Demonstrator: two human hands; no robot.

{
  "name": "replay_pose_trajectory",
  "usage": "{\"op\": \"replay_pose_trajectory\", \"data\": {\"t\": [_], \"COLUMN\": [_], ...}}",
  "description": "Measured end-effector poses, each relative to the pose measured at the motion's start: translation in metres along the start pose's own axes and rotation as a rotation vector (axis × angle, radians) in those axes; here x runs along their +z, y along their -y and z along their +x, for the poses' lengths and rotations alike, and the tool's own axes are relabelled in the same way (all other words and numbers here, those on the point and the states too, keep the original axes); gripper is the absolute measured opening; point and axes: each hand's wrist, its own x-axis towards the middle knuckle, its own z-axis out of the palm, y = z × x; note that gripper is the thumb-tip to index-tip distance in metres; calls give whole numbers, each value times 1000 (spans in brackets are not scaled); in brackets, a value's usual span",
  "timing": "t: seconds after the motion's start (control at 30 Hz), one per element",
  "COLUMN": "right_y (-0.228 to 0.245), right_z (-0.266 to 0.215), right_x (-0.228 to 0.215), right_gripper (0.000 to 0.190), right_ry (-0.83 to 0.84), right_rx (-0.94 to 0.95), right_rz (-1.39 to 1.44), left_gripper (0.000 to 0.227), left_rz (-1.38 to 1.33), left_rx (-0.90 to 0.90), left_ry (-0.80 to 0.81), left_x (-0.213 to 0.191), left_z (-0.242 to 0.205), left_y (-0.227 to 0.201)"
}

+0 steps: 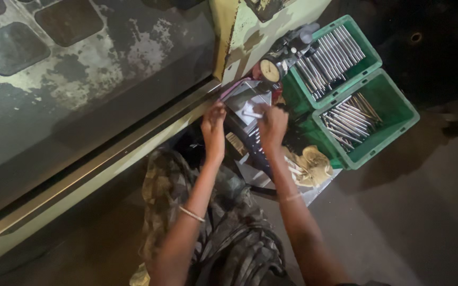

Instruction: The person repeatedly rubs a metal rod against a textured metal surface, then wipes the rod with a cloth and places it into a green bin. The cycle of rubbing, wiping, and binning is repeated several times.

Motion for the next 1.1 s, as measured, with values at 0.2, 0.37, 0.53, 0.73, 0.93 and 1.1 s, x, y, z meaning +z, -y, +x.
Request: {"op": "replay_pose_trajectory", "data": {"t": [0.2,0.37,0.53,0.73,0.93,1.1], "right_y": [68,102,131,125,135,155], "right_z": [-25,-11,7,23,21,20], "right_x": [-8,-26,-46,-62,-63,-83], "right_gripper": [33,25,26,27,21,24], "right_ry": [74,166,23,104,378,465], "right_rx": [173,270,202,689,709,710], "right_rz": [464,530,505,914,1048,1008], "left_gripper": [39,33,30,31,33,35], "left_rz": [-496,-551,-610,-482,250,141], "left_rx": [-588,-523,-486,-545,-415,-316], "left_ry": [-120,-194,-228,-320,118,164], "left_x": [-16,-14,-12,-28,-16,-17], "left_z": [-34,-41,-45,-38,-48,-58], "left_y": [6,-32,-49,-78,-125,-137]}}
